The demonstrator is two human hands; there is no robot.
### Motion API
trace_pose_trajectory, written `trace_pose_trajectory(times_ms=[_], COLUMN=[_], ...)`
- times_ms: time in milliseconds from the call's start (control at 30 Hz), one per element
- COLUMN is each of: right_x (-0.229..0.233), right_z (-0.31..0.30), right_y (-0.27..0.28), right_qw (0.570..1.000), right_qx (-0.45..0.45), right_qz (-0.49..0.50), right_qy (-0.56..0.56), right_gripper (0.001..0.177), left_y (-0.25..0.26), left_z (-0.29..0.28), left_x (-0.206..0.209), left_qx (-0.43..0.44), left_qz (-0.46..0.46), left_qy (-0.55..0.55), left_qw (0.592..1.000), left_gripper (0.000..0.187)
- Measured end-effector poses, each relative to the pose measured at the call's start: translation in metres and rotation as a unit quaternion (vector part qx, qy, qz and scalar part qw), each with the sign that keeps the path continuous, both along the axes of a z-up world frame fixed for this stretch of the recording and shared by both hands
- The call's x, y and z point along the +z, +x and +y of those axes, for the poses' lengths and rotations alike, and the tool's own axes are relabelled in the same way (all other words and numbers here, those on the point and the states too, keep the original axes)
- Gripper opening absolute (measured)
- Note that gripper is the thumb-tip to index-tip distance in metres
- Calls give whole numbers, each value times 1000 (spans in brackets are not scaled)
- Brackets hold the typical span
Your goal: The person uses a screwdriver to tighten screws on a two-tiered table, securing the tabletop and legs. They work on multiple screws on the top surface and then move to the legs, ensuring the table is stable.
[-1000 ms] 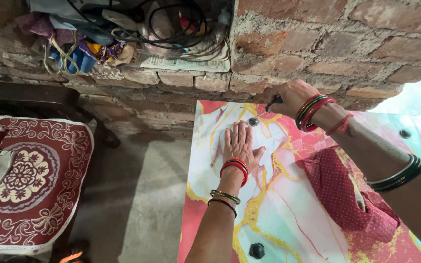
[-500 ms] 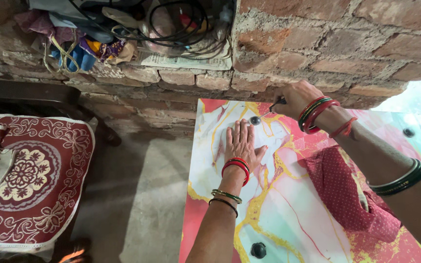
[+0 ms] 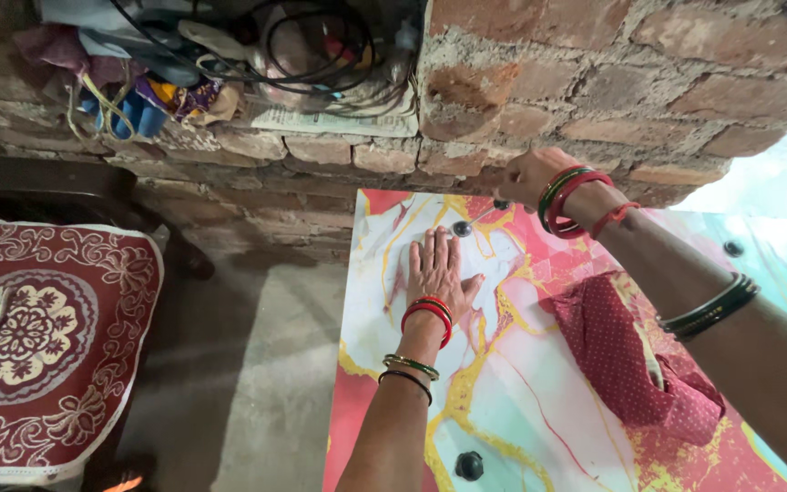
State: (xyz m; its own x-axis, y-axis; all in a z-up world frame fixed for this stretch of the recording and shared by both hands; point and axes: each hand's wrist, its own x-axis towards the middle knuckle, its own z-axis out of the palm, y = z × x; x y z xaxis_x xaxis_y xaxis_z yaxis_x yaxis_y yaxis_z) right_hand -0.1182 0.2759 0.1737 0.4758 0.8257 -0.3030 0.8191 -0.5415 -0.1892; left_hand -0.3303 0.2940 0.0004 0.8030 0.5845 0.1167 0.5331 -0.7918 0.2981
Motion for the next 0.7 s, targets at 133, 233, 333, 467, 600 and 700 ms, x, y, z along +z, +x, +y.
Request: trace_pose_trajectory(times_ms=[133, 233, 333, 467, 600, 700], right_x=[0, -2, -5, 5, 11, 8], right_z=[-2, -2, -1, 0, -3, -6], right_y=[-9, -16, -18, -14, -27, -49], right_qw=[986, 984, 981, 984, 983, 966], right_qx=[137, 119, 113, 105, 23, 105], right_qz=[-99, -125, -145, -125, -154, -218], right_qy=[-2, -39, -60, -73, -92, -95], right_gripper=[51, 46, 42, 39, 34, 30], left_y=[1, 3, 4, 5, 1, 1], left_z=[-1, 1, 1, 1, 0, 0], left_x=[-4, -9, -15, -10, -4, -4], left_qx=[4, 2, 4, 0, 0, -1], left_qz=[-2, 0, -11, -12, -16, -22], left_qy=[9, 10, 23, 17, 16, 15], left_qw=[1000, 1000, 1000, 1000, 1000, 1000], left_gripper=[90, 91, 91, 91, 91, 91])
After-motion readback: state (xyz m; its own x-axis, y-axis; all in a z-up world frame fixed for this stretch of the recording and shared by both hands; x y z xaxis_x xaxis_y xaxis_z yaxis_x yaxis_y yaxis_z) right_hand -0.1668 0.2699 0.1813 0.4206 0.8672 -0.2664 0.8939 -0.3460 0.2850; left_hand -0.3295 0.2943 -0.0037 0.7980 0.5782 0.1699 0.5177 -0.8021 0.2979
